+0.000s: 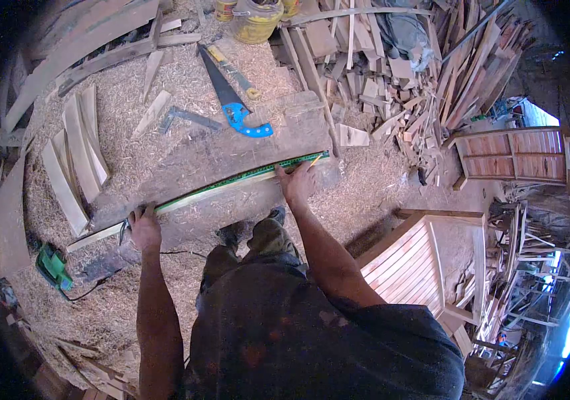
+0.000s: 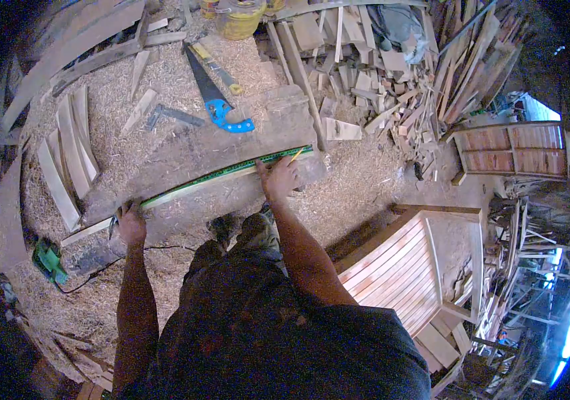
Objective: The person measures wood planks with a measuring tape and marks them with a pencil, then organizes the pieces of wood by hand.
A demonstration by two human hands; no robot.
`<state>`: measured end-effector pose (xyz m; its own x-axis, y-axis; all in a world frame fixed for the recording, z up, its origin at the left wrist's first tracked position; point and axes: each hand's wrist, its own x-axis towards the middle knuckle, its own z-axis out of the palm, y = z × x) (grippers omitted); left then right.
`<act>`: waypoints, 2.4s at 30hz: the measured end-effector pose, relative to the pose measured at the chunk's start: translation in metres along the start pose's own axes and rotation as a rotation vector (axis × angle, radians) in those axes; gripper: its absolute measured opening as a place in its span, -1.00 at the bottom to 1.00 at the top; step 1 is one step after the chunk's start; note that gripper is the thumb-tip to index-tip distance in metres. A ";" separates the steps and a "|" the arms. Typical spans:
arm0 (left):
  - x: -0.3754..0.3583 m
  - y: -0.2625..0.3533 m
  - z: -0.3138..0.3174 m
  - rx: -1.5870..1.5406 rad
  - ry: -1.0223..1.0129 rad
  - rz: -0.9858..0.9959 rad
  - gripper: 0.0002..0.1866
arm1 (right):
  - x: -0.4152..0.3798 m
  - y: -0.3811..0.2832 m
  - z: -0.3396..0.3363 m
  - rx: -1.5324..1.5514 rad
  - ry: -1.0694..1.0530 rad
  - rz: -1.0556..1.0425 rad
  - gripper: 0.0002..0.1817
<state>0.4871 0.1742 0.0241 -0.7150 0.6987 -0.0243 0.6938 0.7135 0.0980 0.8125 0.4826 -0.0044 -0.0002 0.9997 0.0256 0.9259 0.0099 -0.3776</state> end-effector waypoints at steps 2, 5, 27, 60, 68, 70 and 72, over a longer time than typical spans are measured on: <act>0.003 -0.014 0.021 -0.040 -0.006 0.005 -0.61 | -0.005 -0.010 -0.006 -0.032 -0.010 0.018 -0.10; 0.003 -0.016 0.024 -0.026 -0.010 -0.013 -0.63 | -0.016 -0.019 -0.008 0.030 -0.054 -0.085 -0.13; 0.002 -0.013 0.016 0.007 -0.013 0.014 -0.61 | -0.029 -0.027 0.011 0.038 -0.060 -0.089 -0.20; 0.001 -0.006 0.010 0.019 -0.042 -0.041 -0.60 | -0.057 -0.052 0.022 0.009 -0.083 -0.181 -0.19; 0.000 0.002 -0.004 0.073 -0.047 -0.042 -0.61 | -0.057 -0.053 0.028 -0.017 -0.036 -0.183 -0.19; 0.001 0.000 0.001 0.066 -0.036 -0.036 -0.61 | -0.056 -0.052 0.029 -0.007 -0.038 -0.182 -0.20; 0.001 0.001 0.001 0.061 -0.021 -0.034 -0.60 | -0.055 -0.051 0.031 -0.006 -0.028 -0.188 -0.20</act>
<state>0.4868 0.1759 0.0227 -0.7367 0.6745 -0.0480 0.6736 0.7382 0.0360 0.7537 0.4277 -0.0155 -0.1843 0.9804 0.0695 0.9108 0.1970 -0.3629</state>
